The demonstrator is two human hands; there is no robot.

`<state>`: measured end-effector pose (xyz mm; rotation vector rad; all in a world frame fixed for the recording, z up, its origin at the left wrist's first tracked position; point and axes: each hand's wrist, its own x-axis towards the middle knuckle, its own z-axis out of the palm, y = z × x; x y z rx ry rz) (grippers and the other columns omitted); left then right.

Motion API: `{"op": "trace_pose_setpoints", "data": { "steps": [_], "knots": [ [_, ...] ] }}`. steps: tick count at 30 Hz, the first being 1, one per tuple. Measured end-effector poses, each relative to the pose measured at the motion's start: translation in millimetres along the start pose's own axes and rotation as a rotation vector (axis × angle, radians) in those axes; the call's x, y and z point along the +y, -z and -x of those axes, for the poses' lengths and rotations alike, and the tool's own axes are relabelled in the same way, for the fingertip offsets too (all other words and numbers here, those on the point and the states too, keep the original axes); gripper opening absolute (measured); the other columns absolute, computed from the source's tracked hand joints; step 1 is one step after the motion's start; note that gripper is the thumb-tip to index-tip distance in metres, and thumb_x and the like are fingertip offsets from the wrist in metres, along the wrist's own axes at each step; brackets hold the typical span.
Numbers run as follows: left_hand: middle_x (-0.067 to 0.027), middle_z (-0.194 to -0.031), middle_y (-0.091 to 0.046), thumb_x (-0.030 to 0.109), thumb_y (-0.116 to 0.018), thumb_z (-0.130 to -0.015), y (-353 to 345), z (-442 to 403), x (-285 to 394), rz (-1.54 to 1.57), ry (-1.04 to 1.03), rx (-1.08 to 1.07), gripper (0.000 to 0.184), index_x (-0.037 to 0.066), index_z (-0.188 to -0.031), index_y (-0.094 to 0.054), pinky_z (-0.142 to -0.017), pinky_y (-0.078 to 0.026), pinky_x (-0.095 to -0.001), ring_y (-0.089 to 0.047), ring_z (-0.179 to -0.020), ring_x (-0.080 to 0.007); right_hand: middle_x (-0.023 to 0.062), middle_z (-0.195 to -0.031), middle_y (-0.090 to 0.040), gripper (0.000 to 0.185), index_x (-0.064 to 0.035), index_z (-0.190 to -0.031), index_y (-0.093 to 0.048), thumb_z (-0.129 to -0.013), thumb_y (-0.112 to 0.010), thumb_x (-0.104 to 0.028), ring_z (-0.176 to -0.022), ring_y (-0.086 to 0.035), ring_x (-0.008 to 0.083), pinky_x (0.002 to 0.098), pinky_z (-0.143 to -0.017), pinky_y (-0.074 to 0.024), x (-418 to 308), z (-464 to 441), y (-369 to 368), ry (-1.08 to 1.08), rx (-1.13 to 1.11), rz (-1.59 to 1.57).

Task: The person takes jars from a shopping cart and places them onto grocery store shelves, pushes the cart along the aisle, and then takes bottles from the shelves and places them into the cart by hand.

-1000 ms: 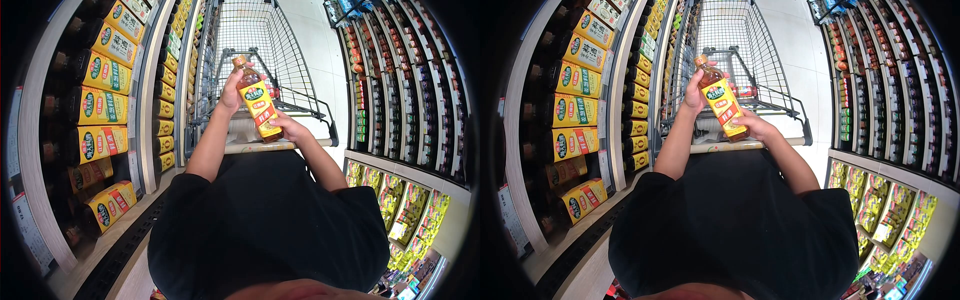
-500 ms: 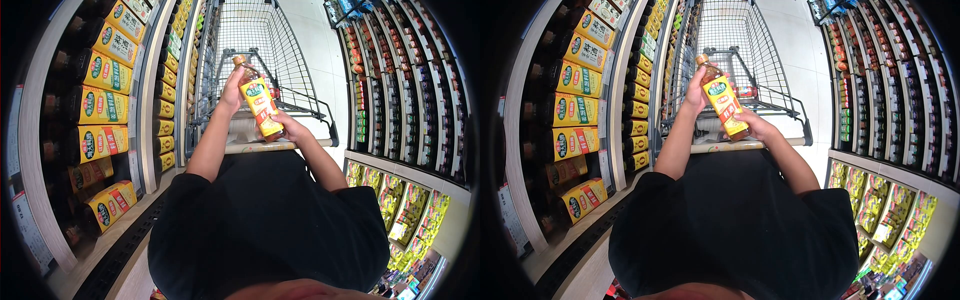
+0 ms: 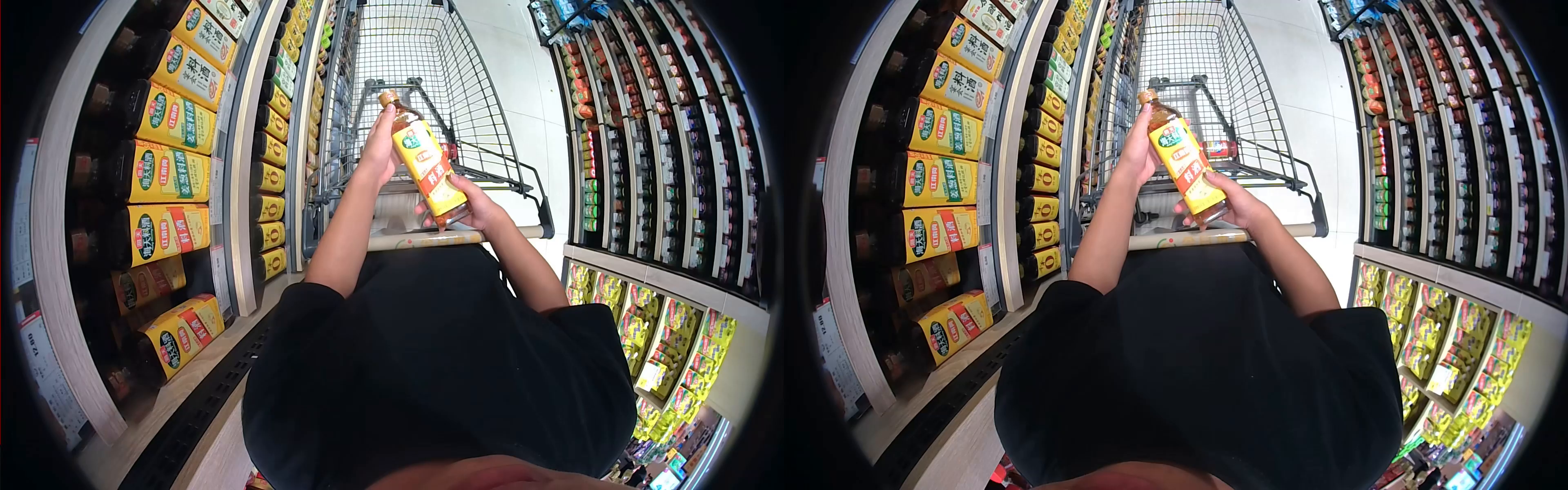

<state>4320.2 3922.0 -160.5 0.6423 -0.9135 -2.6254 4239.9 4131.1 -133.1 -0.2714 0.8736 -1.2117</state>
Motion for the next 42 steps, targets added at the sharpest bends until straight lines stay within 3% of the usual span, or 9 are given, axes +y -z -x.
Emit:
{"op": "trace_pose_setpoints", "data": {
  "steps": [2,11,14,24,29,31,34,42],
  "knots": [
    [-0.0101,-0.105,-0.066,0.044,-0.041,-0.104,-6.2,6.0,5.0,0.060,0.023,0.042,0.041,0.007,-0.118,-0.052,-0.084,-0.057,-0.0395,-0.068,-0.094,-0.0212,0.0270,-0.110,-0.066,0.068,-0.0039,-0.134,-0.047,-0.093,-0.048,-0.059,-0.087,-0.071,0.0353,0.0390,-0.063,-0.0599,-0.4,0.1,-0.6,-0.002,-0.003,-0.014],
    [-0.0125,-0.109,-0.066,0.051,-0.037,-0.103,-11.5,10.4,9.0,-0.047,0.047,0.175,0.051,0.005,-0.122,-0.051,-0.081,-0.059,-0.0414,-0.069,-0.097,-0.0239,0.0299,-0.110,-0.065,0.070,-0.0026,-0.135,-0.045,-0.094,-0.046,-0.059,-0.085,-0.071,0.0363,0.0393,-0.062,-0.0610,-3.9,-0.3,-0.6,-0.009,0.002,-0.053],
    [-0.0136,-0.110,-0.066,0.053,-0.036,-0.103,-10.8,9.9,7.9,-0.058,0.054,0.185,0.055,0.003,-0.123,-0.051,-0.081,-0.059,-0.0426,-0.069,-0.098,-0.0250,0.0274,-0.112,-0.066,0.064,-0.0036,-0.134,-0.046,-0.096,-0.044,-0.055,-0.088,-0.071,0.0368,0.0402,-0.067,-0.0601,-5.0,0.7,0.2,-0.021,-0.042,-0.095],
    [-0.0127,-0.109,-0.066,0.051,-0.035,-0.104,-13.4,10.7,9.0,-0.022,0.061,0.168,0.054,0.003,-0.121,-0.053,-0.086,-0.057,-0.0408,-0.068,-0.099,-0.0237,0.0266,-0.112,-0.066,0.063,-0.0032,-0.134,-0.046,-0.095,-0.046,-0.053,-0.089,-0.071,0.0362,0.0405,-0.067,-0.0590,-3.0,1.1,2.6,-0.016,-0.042,-0.037],
    [-0.0118,-0.109,-0.066,0.049,-0.035,-0.104,-11.9,10.2,7.6,-0.030,-0.004,0.131,0.052,0.003,-0.121,-0.053,-0.087,-0.056,-0.0391,-0.067,-0.097,-0.0226,0.0255,-0.111,-0.067,0.062,-0.0029,-0.133,-0.047,-0.095,-0.047,-0.052,-0.089,-0.071,0.0360,0.0413,-0.068,-0.0581,-1.6,0.6,1.4,-0.012,-0.030,0.006],
    [-0.0130,-0.111,-0.066,0.051,-0.034,-0.104,-8.0,7.8,5.2,-0.049,-0.023,0.101,0.054,0.004,-0.123,-0.052,-0.088,-0.056,-0.0404,-0.067,-0.100,-0.0237,0.0283,-0.106,-0.067,0.064,-0.0002,-0.129,-0.049,-0.091,-0.055,-0.051,-0.084,-0.071,0.0366,0.0422,-0.064,-0.0607,-0.3,-0.5,0.3,0.005,0.000,-0.030],
    [-0.0128,-0.110,-0.066,0.050,-0.034,-0.104,-7.1,8.7,5.5,-0.062,-0.044,0.063,0.053,0.004,-0.123,-0.051,-0.086,-0.056,-0.0392,-0.067,-0.100,-0.0226,0.0246,-0.108,-0.067,0.056,-0.0038,-0.128,-0.048,-0.095,-0.050,-0.049,-0.088,-0.070,0.0360,0.0422,-0.068,-0.0580,-1.4,-0.4,0.5,-0.003,-0.036,-0.008],
    [-0.0100,-0.105,-0.066,0.046,-0.036,-0.105,0.6,3.9,0.0,-0.050,-0.088,-0.041,0.047,0.005,-0.120,-0.051,-0.081,-0.057,-0.0351,-0.067,-0.094,-0.0185,0.0251,-0.105,-0.068,0.053,-0.0035,-0.126,-0.048,-0.095,-0.054,-0.045,-0.085,-0.071,0.0347,0.0420,-0.074,-0.0586,0.9,-1.8,-1.0,0.006,0.025,0.005]
  ]
}}
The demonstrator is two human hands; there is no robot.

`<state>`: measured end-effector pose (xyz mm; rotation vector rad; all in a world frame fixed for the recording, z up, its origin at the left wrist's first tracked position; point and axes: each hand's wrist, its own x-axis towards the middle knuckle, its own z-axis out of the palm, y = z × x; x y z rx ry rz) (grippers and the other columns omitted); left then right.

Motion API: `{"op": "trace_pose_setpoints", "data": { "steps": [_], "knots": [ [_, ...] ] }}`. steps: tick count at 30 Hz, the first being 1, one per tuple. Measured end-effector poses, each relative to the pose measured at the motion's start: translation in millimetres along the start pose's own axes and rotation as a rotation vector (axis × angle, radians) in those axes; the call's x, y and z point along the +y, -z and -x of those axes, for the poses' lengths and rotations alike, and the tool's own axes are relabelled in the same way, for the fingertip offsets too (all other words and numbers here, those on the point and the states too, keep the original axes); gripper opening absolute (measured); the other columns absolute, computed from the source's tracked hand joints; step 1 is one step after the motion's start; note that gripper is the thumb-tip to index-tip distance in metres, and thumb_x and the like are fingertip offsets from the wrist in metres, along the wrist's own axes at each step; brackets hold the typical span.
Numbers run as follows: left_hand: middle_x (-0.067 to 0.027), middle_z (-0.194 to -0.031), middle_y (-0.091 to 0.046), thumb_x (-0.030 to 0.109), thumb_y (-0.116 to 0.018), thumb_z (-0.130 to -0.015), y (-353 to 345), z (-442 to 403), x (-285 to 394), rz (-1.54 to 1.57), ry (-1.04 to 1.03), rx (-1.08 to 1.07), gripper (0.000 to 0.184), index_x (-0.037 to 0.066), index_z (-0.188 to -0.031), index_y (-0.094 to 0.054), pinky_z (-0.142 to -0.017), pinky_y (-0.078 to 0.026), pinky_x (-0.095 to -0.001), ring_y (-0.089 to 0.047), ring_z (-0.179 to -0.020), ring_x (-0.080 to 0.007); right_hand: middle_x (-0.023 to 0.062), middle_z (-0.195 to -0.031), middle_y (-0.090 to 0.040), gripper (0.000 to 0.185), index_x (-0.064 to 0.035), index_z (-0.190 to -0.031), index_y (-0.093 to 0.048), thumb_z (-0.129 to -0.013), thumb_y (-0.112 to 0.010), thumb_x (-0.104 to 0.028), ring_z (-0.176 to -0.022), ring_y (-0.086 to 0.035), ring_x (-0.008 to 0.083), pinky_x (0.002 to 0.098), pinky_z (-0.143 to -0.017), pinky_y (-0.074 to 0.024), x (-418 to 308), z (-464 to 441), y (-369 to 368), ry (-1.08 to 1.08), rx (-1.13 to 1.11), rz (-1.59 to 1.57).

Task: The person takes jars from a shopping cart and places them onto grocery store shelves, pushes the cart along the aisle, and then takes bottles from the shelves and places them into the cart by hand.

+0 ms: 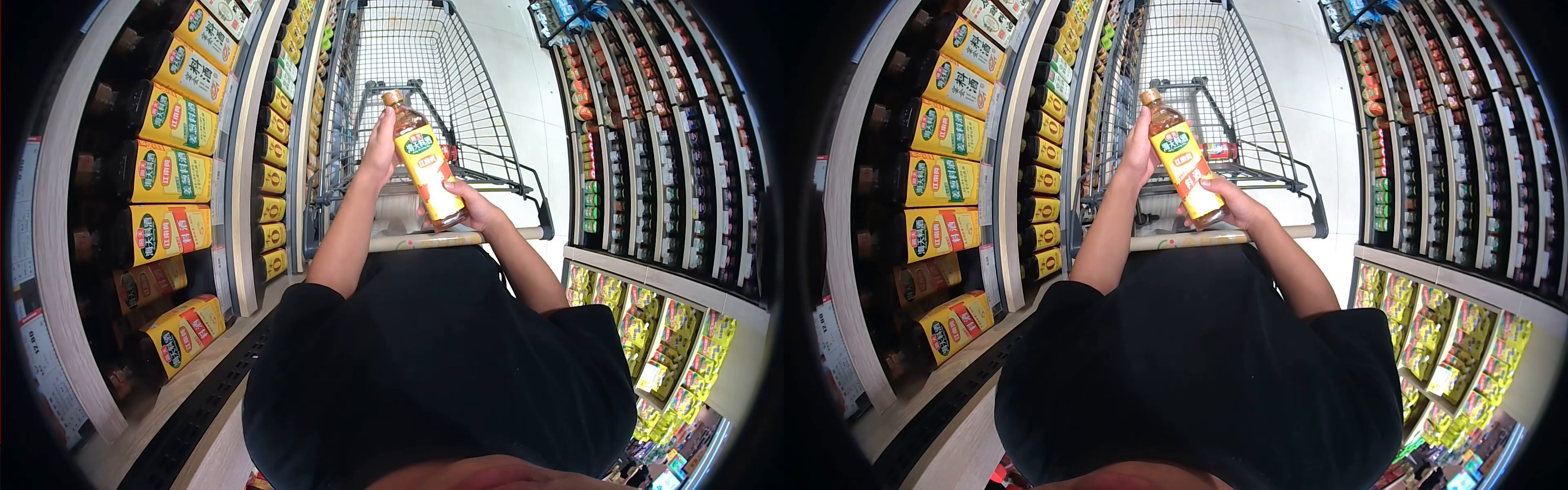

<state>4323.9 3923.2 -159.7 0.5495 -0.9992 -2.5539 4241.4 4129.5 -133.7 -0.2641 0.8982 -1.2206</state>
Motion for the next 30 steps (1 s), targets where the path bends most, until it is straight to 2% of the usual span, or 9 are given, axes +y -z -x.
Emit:
{"op": "trace_pose_setpoints", "data": {
  "steps": [5,12,14,16,30],
  "knots": [
    [-0.0081,-0.104,-0.065,0.046,-0.036,-0.105,3.9,-3.2,-4.1,-0.004,-0.009,0.020,0.044,0.007,-0.121,-0.050,-0.078,-0.058,-0.0334,-0.067,-0.092,-0.0168,0.0253,-0.104,-0.068,0.054,-0.0034,-0.127,-0.047,-0.095,-0.054,-0.046,-0.085,-0.072,0.0345,0.0419,-0.076,-0.0587,0.7,-0.4,0.3,0.007,0.014,0.005],
    [-0.0081,-0.104,-0.065,0.047,-0.036,-0.105,-1.4,-0.2,0.9,-0.054,0.011,0.044,0.046,0.007,-0.121,-0.050,-0.078,-0.058,-0.0346,-0.067,-0.092,-0.0173,0.0254,-0.105,-0.068,0.056,-0.0044,-0.128,-0.047,-0.095,-0.049,-0.050,-0.083,-0.071,0.0342,0.0423,-0.070,-0.0582,-2.2,3.6,-1.6,-0.028,0.016,-0.007],
    [-0.0159,-0.110,-0.068,0.051,-0.032,-0.104,-10.0,4.3,5.2,-0.104,-0.012,0.113,0.055,0.002,-0.121,-0.052,-0.085,-0.058,-0.0400,-0.069,-0.098,-0.0245,0.0253,-0.106,-0.068,0.057,-0.0046,-0.128,-0.047,-0.096,-0.048,-0.051,-0.083,-0.071,0.0343,0.0425,-0.068,-0.0580,-2.8,4.3,-2.3,-0.035,0.018,-0.002],
    [-0.0150,-0.110,-0.067,0.051,-0.033,-0.104,-12.1,6.1,7.4,-0.097,-0.003,0.115,0.054,0.003,-0.121,-0.052,-0.085,-0.058,-0.0398,-0.069,-0.098,-0.0242,0.0249,-0.107,-0.067,0.065,-0.0041,-0.131,-0.049,-0.093,-0.047,-0.057,-0.085,-0.071,0.0350,0.0416,-0.068,-0.0594,-2.2,3.7,-1.0,-0.028,0.007,0.036],
    [-0.0131,-0.112,-0.066,0.052,-0.034,-0.104,-5.9,1.0,1.9,-0.096,0.014,0.128,0.054,0.005,-0.122,-0.052,-0.087,-0.057,-0.0399,-0.067,-0.102,-0.0232,0.0263,-0.106,-0.067,0.062,-0.0033,-0.130,-0.049,-0.095,-0.045,-0.054,-0.084,-0.071,0.0360,0.0439,-0.067,-0.0601,-0.9,2.3,1.2,-0.031,-0.004,-0.004]
  ]
}}
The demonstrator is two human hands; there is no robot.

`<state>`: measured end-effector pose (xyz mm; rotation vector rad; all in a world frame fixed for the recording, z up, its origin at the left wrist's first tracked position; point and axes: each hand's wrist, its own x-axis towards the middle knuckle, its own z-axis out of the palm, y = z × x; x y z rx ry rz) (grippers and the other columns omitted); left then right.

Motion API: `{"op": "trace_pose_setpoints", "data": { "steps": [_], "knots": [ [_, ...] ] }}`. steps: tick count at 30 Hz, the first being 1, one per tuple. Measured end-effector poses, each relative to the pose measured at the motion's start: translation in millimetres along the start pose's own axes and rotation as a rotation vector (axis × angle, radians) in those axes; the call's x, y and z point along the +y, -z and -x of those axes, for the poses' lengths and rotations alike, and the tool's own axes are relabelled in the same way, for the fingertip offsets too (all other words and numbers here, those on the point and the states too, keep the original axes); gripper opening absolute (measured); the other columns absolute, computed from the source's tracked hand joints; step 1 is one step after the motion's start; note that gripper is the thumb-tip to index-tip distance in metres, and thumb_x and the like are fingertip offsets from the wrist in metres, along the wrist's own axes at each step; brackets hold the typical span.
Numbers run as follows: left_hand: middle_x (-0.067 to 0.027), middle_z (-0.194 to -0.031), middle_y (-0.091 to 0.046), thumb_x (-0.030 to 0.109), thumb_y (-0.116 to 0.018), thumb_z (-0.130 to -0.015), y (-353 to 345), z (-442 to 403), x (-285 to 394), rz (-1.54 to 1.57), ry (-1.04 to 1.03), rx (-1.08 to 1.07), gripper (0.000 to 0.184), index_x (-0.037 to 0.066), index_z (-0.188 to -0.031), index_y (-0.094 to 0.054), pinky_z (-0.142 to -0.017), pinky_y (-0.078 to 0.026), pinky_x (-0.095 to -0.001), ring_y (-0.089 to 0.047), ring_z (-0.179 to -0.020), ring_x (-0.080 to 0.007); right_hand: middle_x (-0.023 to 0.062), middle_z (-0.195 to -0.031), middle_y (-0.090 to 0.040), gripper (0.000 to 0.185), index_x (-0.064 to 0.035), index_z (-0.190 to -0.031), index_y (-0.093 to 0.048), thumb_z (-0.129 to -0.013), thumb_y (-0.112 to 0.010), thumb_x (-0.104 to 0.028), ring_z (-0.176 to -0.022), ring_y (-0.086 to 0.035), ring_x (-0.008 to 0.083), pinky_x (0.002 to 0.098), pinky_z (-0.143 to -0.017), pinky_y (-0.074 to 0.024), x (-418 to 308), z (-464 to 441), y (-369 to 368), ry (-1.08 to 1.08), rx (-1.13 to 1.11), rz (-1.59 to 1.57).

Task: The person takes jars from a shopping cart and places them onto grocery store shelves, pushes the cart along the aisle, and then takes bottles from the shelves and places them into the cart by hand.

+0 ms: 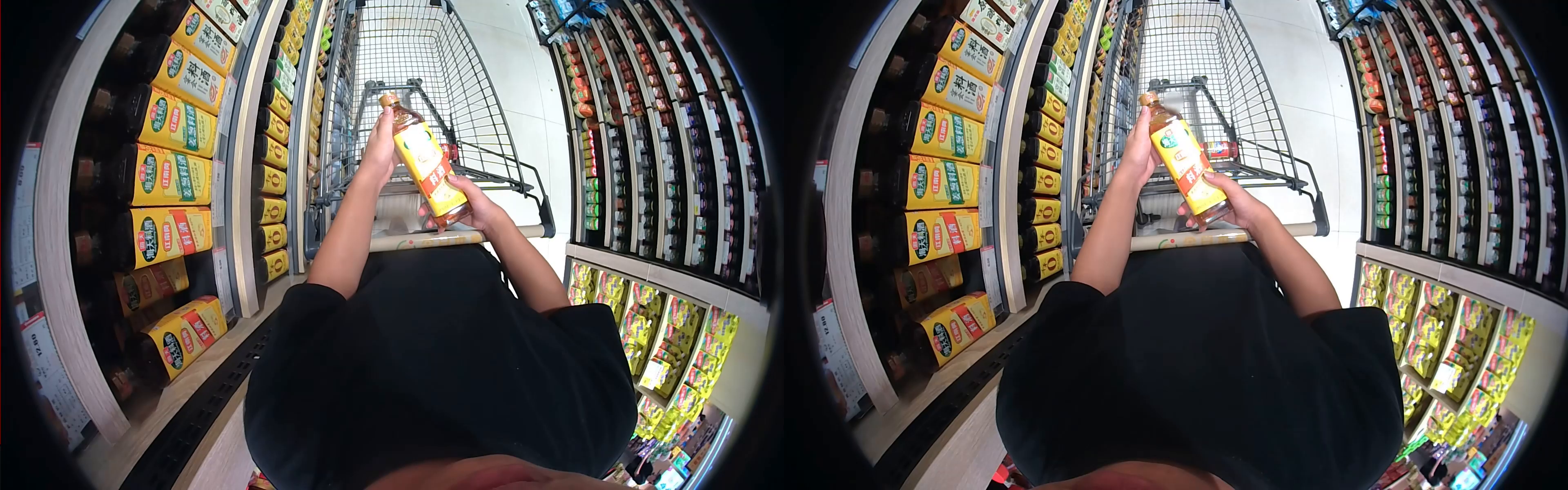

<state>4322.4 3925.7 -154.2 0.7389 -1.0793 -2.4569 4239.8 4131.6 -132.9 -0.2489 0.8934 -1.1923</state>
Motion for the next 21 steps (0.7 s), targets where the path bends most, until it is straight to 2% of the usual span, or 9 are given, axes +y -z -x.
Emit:
{"op": "trace_pose_setpoints", "data": {
  "steps": [2,9,12,14,15,18,19,20,21],
  "knots": [
    [-0.0108,-0.107,-0.066,0.049,-0.035,-0.105,-3.6,3.2,3.1,0.043,0.020,0.017,0.050,0.005,-0.121,-0.051,-0.087,-0.055,-0.0376,-0.067,-0.097,-0.0200,0.0265,-0.106,-0.067,0.062,-0.0032,-0.130,-0.049,-0.095,-0.045,-0.054,-0.084,-0.071,0.0362,0.0446,-0.068,-0.0602,-0.4,-0.2,-0.1,0.001,0.001,-0.003],
    [-0.0117,-0.108,-0.063,0.050,-0.037,-0.104,3.8,-5.5,-5.2,0.114,-0.054,-0.030,0.046,0.007,-0.120,-0.045,-0.086,-0.055,-0.0380,-0.066,-0.096,-0.0208,0.0268,-0.117,-0.064,0.065,-0.0056,-0.137,-0.043,-0.096,-0.046,-0.056,-0.095,-0.069,0.0381,0.0459,-0.075,-0.0605,-2.5,3.4,-19.8,0.018,-0.040,-0.059],
    [-0.0128,-0.110,-0.062,0.044,-0.037,-0.105,-1.6,1.8,-4.0,0.126,-0.024,-0.075,0.040,0.008,-0.122,-0.042,-0.085,-0.057,-0.0394,-0.065,-0.099,-0.0222,0.0278,-0.121,-0.062,0.068,-0.0074,-0.140,-0.040,-0.095,-0.047,-0.057,-0.098,-0.069,0.0374,0.0339,-0.060,-0.0621,1.2,1.0,-24.4,0.031,-0.080,-0.204],
    [-0.0196,-0.111,-0.064,0.036,-0.035,-0.102,-9.9,6.7,-9.8,0.194,-0.027,-0.152,0.044,0.002,-0.129,-0.045,-0.082,-0.059,-0.0469,-0.068,-0.099,-0.0329,0.0281,-0.121,-0.061,0.067,-0.0081,-0.141,-0.039,-0.096,-0.047,-0.057,-0.100,-0.069,0.0375,0.0325,-0.056,-0.0614,9.3,-0.9,-21.5,0.034,-0.117,-0.221],
    [-0.0196,-0.111,-0.064,0.036,-0.035,-0.102,-16.6,13.5,-10.2,0.194,-0.033,-0.146,0.044,0.002,-0.129,-0.045,-0.082,-0.059,-0.0469,-0.068,-0.099,-0.0329,0.0284,-0.122,-0.061,0.066,-0.0088,-0.141,-0.038,-0.096,-0.047,-0.056,-0.102,-0.068,0.0377,0.0311,-0.053,-0.0607,12.3,-0.7,-20.9,0.038,-0.148,-0.236],
    [-0.0242,-0.119,-0.056,0.024,-0.040,-0.096,-30.4,28.1,-12.7,0.216,-0.069,-0.162,0.046,0.008,-0.138,-0.030,-0.078,-0.060,-0.0527,-0.067,-0.098,-0.0420,0.0241,-0.122,-0.062,0.062,-0.0089,-0.141,-0.037,-0.097,-0.050,-0.050,-0.101,-0.068,0.0365,0.0355,-0.060,-0.0605,25.2,3.0,-20.8,0.087,-0.156,-0.148],
    [-0.0242,-0.119,-0.056,0.024,-0.040,-0.096,-29.3,28.9,-18.1,0.217,-0.075,-0.153,0.046,0.008,-0.138,-0.030,-0.078,-0.060,-0.0527,-0.067,-0.098,-0.0420,0.0221,-0.121,-0.063,0.061,-0.0084,-0.141,-0.037,-0.097,-0.052,-0.048,-0.099,-0.069,0.0361,0.0370,-0.062,-0.0602,29.5,2.9,-19.9,0.124,-0.107,-0.075],
    [-0.0244,-0.119,-0.055,0.023,-0.041,-0.096,-28.7,30.1,-24.0,0.243,-0.090,-0.149,0.046,0.008,-0.138,-0.030,-0.079,-0.060,-0.0530,-0.066,-0.099,-0.0427,0.0172,-0.124,-0.061,0.055,-0.0070,-0.140,-0.038,-0.099,-0.054,-0.039,-0.103,-0.067,0.0318,0.0395,-0.073,-0.0590,29.2,5.5,-16.0,0.147,-0.193,-0.099],
    [-0.0246,-0.119,-0.055,0.022,-0.041,-0.096,-29.8,32.1,-26.6,0.268,-0.101,-0.148,0.046,0.007,-0.138,-0.030,-0.079,-0.060,-0.0533,-0.066,-0.099,-0.0434,0.0172,-0.124,-0.061,0.055,-0.0070,-0.140,-0.038,-0.099,-0.054,-0.039,-0.103,-0.067,0.0318,0.0395,-0.073,-0.0590,29.1,4.5,-17.7,0.144,-0.195,-0.101]
  ]
}}
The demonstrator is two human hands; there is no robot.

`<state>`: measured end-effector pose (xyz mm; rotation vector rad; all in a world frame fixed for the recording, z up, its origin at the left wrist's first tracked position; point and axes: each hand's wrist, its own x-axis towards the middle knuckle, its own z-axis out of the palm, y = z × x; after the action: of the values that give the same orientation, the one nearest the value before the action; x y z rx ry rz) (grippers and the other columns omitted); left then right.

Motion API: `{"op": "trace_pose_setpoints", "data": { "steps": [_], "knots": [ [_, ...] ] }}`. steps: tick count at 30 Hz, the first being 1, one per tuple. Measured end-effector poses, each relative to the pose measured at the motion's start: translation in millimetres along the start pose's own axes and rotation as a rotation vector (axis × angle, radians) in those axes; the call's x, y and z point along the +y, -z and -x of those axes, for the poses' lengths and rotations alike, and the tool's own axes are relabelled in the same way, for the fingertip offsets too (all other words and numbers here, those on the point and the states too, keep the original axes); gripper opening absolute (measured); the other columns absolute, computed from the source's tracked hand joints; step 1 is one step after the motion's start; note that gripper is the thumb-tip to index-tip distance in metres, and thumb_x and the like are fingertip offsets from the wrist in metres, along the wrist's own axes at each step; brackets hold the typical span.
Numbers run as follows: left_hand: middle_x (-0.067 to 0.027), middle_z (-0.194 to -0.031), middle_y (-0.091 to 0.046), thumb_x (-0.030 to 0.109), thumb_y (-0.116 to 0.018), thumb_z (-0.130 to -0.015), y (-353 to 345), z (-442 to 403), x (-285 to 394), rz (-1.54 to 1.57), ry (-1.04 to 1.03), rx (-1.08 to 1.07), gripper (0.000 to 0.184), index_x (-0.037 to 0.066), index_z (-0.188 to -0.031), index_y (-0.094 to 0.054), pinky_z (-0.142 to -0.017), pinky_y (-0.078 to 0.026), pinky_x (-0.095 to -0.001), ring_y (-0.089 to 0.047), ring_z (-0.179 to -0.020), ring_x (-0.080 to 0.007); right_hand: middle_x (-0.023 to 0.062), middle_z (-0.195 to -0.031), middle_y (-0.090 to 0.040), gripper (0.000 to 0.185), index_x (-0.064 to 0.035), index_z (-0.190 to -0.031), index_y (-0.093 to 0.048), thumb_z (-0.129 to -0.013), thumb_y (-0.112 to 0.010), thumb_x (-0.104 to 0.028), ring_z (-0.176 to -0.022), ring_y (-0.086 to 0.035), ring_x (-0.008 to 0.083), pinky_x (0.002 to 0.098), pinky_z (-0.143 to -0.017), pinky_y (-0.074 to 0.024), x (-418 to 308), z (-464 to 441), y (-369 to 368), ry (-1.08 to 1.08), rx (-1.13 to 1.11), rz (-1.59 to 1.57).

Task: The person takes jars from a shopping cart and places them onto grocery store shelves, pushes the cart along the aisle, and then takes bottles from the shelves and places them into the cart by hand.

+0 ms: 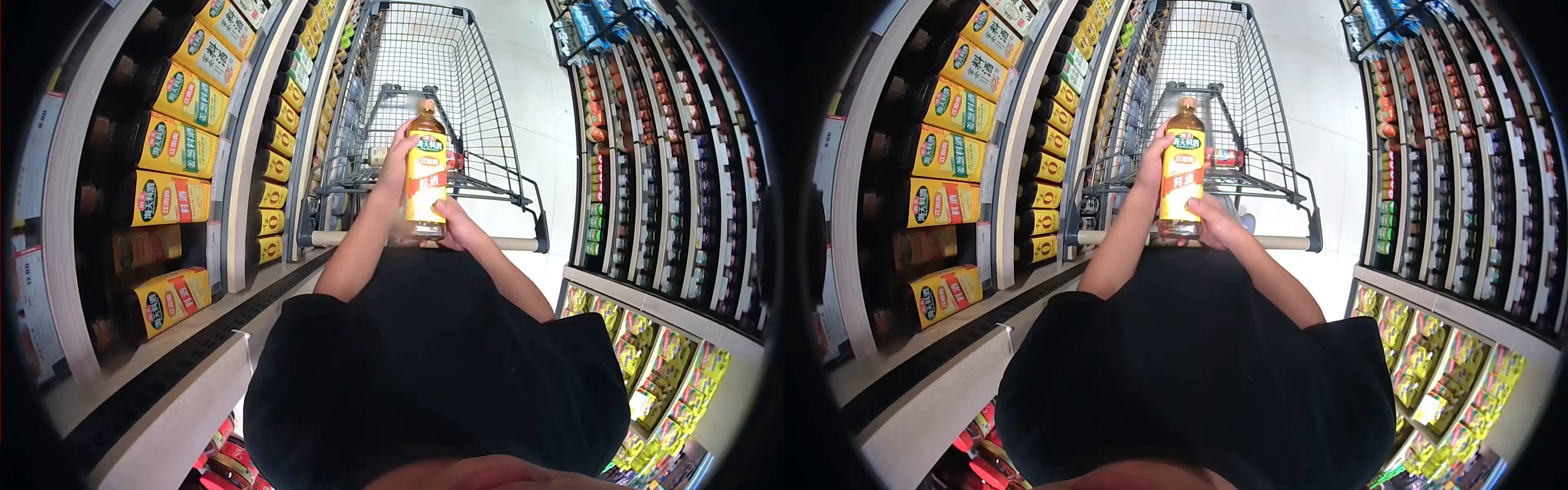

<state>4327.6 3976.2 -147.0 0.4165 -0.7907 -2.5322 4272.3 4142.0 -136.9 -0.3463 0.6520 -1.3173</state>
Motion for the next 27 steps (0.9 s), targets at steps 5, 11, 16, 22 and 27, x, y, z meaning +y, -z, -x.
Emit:
{"op": "trace_pose_setpoints", "data": {
  "steps": [5,11,16,22,27],
  "knots": [
    [-0.0260,-0.120,-0.054,0.020,-0.048,-0.095,5.5,4.7,2.6,0.029,-0.036,-0.008,0.049,0.008,-0.139,-0.028,-0.082,-0.059,-0.0541,-0.064,-0.104,-0.0441,0.0106,-0.131,-0.055,0.050,-0.0058,-0.142,-0.037,-0.099,-0.055,-0.025,-0.116,-0.059,0.0231,0.0413,-0.093,-0.0536,7.2,-4.8,-1.1,0.050,0.201,0.021],
    [-0.0263,-0.122,-0.053,0.018,-0.049,-0.095,-0.1,6.4,3.6,-0.003,-0.087,-0.036,0.052,0.009,-0.140,-0.026,-0.080,-0.059,-0.0535,-0.063,-0.103,-0.0435,0.0099,-0.133,-0.054,0.056,-0.0059,-0.143,-0.037,-0.097,-0.059,-0.030,-0.120,-0.057,0.0224,0.0420,-0.096,-0.0519,-2.4,-0.3,-13.3,0.019,0.201,0.024],
    [-0.0265,-0.125,-0.051,0.018,-0.050,-0.094,-5.8,9.0,4.7,0.018,-0.081,-0.044,0.057,0.011,-0.144,-0.023,-0.080,-0.060,-0.0541,-0.062,-0.106,-0.0447,0.0103,-0.131,-0.054,0.059,-0.0056,-0.143,-0.036,-0.097,-0.060,-0.032,-0.119,-0.057,0.0225,0.0438,-0.096,-0.0526,0.1,0.7,-8.1,0.052,0.189,0.049],
    [-0.0253,-0.129,-0.048,0.020,-0.053,-0.093,-9.2,12.5,1.9,0.005,-0.075,-0.071,0.064,0.014,-0.147,-0.020,-0.081,-0.059,-0.0546,-0.061,-0.109,-0.0443,0.0110,-0.131,-0.054,0.059,-0.0043,-0.142,-0.036,-0.096,-0.061,-0.032,-0.118,-0.058,0.0227,0.0422,-0.096,-0.0537,-1.2,6.8,-8.2,0.059,0.170,0.034],
    [-0.0245,-0.133,-0.046,0.018,-0.058,-0.090,-5.3,9.5,-1.5,0.018,-0.082,-0.116,0.072,0.017,-0.150,-0.017,-0.081,-0.059,-0.0554,-0.060,-0.110,-0.0443,0.0108,-0.130,-0.054,0.058,-0.0048,-0.142,-0.036,-0.094,-0.062,-0.024,-0.117,-0.058,0.0226,0.0435,-0.097,-0.0522,-1.1,7.9,-7.9,0.080,0.176,0.065]
  ]
}}
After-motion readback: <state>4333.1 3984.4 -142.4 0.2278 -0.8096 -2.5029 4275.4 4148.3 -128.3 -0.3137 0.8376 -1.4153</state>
